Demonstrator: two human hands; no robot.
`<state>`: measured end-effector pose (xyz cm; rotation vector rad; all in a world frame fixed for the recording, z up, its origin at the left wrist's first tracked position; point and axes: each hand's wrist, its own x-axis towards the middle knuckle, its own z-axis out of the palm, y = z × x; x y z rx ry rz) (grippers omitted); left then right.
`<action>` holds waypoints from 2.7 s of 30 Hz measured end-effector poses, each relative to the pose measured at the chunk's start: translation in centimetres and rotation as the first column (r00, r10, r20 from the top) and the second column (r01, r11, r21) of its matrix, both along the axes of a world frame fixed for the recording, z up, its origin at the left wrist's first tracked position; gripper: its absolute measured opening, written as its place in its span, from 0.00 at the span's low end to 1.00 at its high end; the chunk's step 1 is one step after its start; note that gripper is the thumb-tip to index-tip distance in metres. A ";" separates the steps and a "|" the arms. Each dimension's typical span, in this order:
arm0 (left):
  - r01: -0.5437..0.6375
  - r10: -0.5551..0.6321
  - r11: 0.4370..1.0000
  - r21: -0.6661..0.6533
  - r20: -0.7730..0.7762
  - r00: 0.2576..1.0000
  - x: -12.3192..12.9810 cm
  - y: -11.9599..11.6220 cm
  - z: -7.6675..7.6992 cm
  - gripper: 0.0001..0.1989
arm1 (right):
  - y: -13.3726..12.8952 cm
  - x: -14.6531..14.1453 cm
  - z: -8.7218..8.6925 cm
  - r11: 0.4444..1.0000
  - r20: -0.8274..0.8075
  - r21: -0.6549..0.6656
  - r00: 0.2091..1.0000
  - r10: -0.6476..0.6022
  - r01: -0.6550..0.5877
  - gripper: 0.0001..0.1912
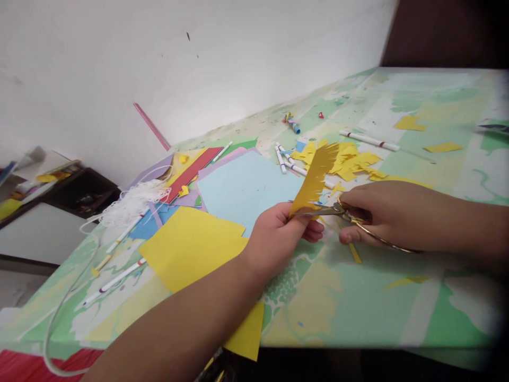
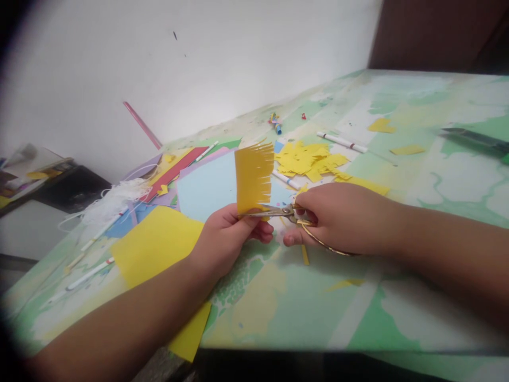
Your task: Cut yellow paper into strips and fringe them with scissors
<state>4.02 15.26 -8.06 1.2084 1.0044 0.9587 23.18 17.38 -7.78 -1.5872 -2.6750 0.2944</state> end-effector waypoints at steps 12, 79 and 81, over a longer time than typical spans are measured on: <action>-0.075 0.075 0.997 -0.009 -0.025 0.997 -0.2 0.2 0.0 0.06 | 0.0 -0.1 0.1 0.999 0.009 -0.014 0.999 -0.033 0.033 0.27; -0.113 0.114 0.993 -0.032 0.032 0.993 -0.2 0.2 0.3 0.08 | 0.5 0.0 0.2 0.996 0.038 -0.040 0.997 -0.074 0.075 0.24; -0.095 0.097 0.995 -0.035 0.038 0.995 -0.3 0.2 0.2 0.08 | 0.6 0.1 0.1 0.996 0.044 -0.036 0.996 -0.074 0.076 0.24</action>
